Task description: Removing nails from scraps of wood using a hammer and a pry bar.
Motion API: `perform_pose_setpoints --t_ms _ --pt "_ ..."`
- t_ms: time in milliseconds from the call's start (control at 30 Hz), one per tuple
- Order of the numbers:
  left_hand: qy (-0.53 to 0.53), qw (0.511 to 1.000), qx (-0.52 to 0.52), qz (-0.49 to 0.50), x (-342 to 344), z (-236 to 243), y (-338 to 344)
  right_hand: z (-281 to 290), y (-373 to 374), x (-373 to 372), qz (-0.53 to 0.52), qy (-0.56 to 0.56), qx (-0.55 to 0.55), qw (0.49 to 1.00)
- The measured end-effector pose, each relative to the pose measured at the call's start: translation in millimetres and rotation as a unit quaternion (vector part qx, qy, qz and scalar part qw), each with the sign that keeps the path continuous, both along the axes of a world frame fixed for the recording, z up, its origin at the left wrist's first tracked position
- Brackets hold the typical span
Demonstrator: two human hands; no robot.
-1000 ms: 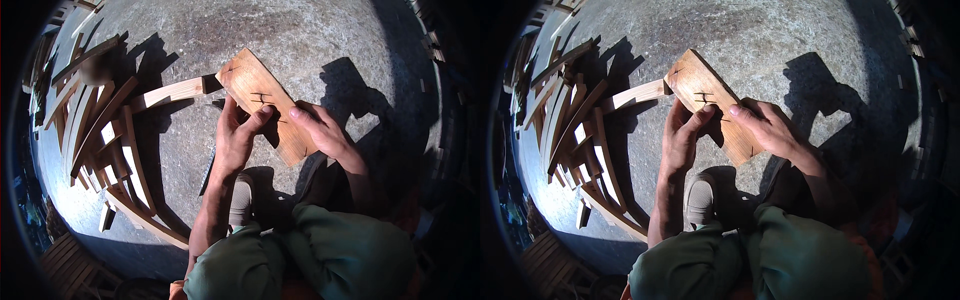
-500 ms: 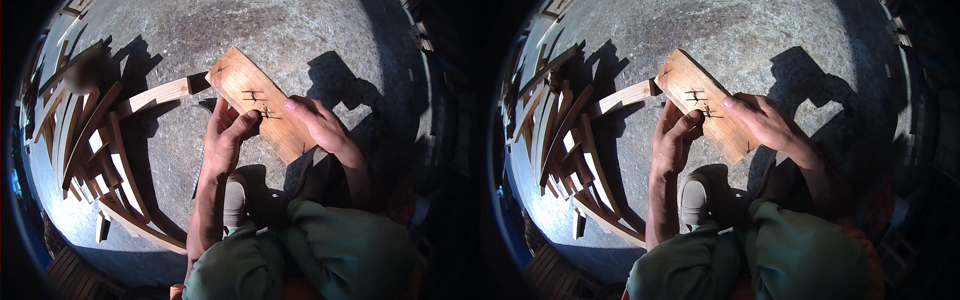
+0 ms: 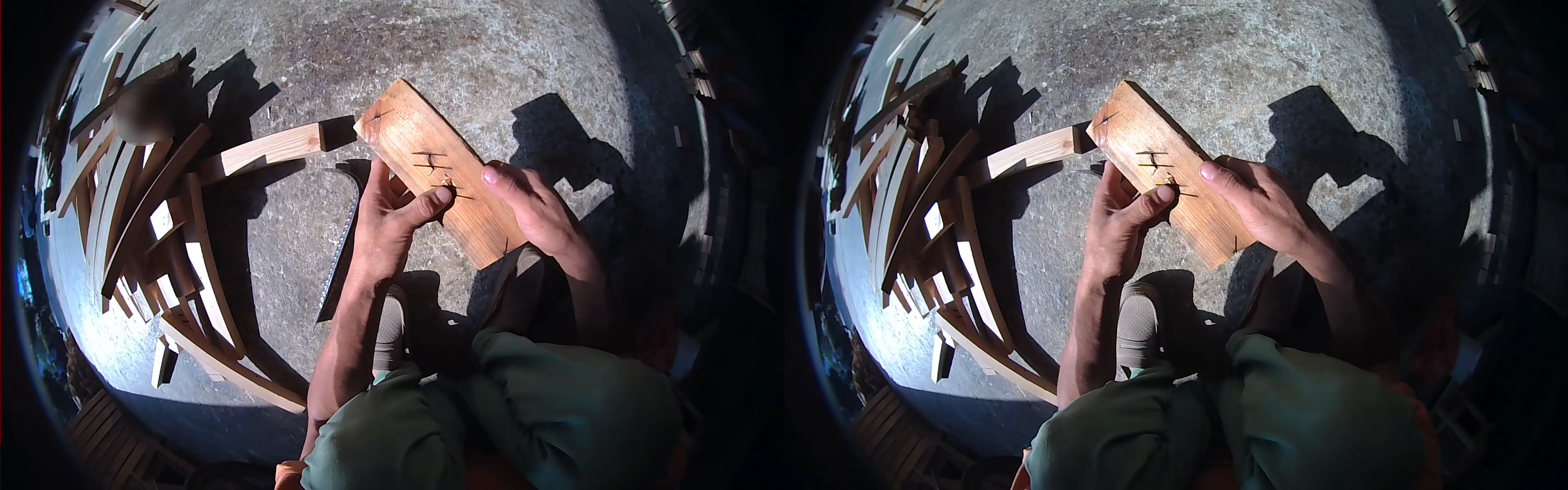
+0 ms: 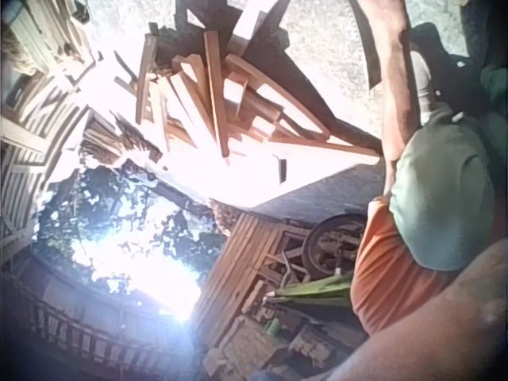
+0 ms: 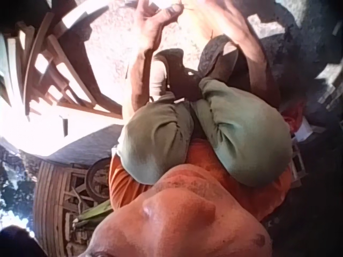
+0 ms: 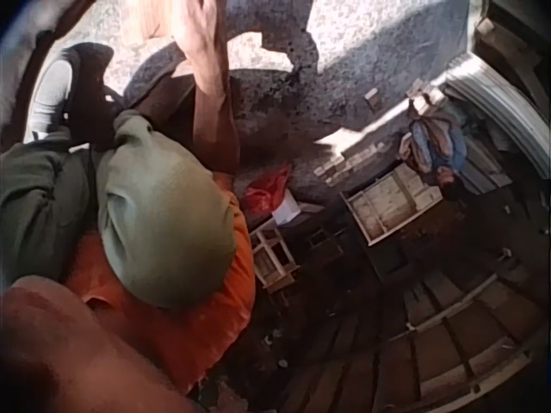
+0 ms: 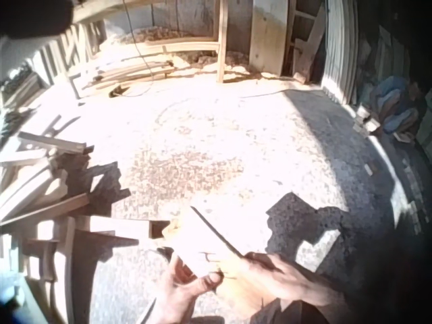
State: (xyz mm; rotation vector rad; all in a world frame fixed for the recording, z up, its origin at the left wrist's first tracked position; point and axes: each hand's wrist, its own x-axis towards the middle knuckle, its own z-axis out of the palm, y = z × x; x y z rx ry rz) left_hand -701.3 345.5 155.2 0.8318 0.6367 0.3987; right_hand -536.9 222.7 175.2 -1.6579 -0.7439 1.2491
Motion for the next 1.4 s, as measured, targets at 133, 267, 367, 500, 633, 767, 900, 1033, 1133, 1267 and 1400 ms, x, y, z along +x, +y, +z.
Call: perform_pose_setpoints --t_ms 133,267,367,500,633,767,900,1033,1133,1267,1400 --pt "-0.003 1.0 0.015 0.026 4.3 3.1 -5.6 3.8 -0.2 -4.3 -0.008 -0.022 -0.013 1.0" --pt "-0.004 1.0 0.018 0.025 6.1 1.4 -7.9 4.8 -3.0 -5.1 0.004 -0.03 -0.008 1.0" --pt "-0.003 0.999 0.04 0.025 5.3 2.0 -10.0 6.3 -3.2 -7.3 -0.009 -0.05 -0.013 0.999" --pt "-0.006 0.998 0.041 0.043 6.7 -0.8 -9.6 4.2 -2.0 -1.4 0.02 -0.063 -0.015 0.998" --pt "-0.008 0.997 0.07 0.04 9.0 5.8 -10.9 0.0 -4.0 0.6 0.007 -0.073 -0.007 0.997" --pt "-0.02 0.994 0.102 0.037 10.4 7.2 -10.6 -4.9 -6.2 7.0 0.02 -0.074 0.016 0.997" --pt "-0.034 0.993 0.107 0.043 9.8 0.6 -13.7 -9.1 -9.6 8.2 0.027 -0.084 0.034 0.996" --pt "-0.027 0.993 0.11 0.042 7.5 2.0 -16.1 -19.9 -15.8 6.4 0.007 -0.116 0.035 0.993" --pt "-0.01 0.993 0.099 0.06 5.8 -1.2 -18.5 -15.3 -18.0 4.7 0.016 -0.125 0.054 0.991" --pt "0.034 0.997 -0.025 0.06 3.6 -1.6 -14.9 -16.5 -18.5 4.0 -0.01 -0.103 0.016 0.994" --pt "0.043 0.996 -0.039 0.067 -2.6 -14.1 -6.9 -14.1 -9.1 -3.2 -0.021 -0.088 0.015 0.996"
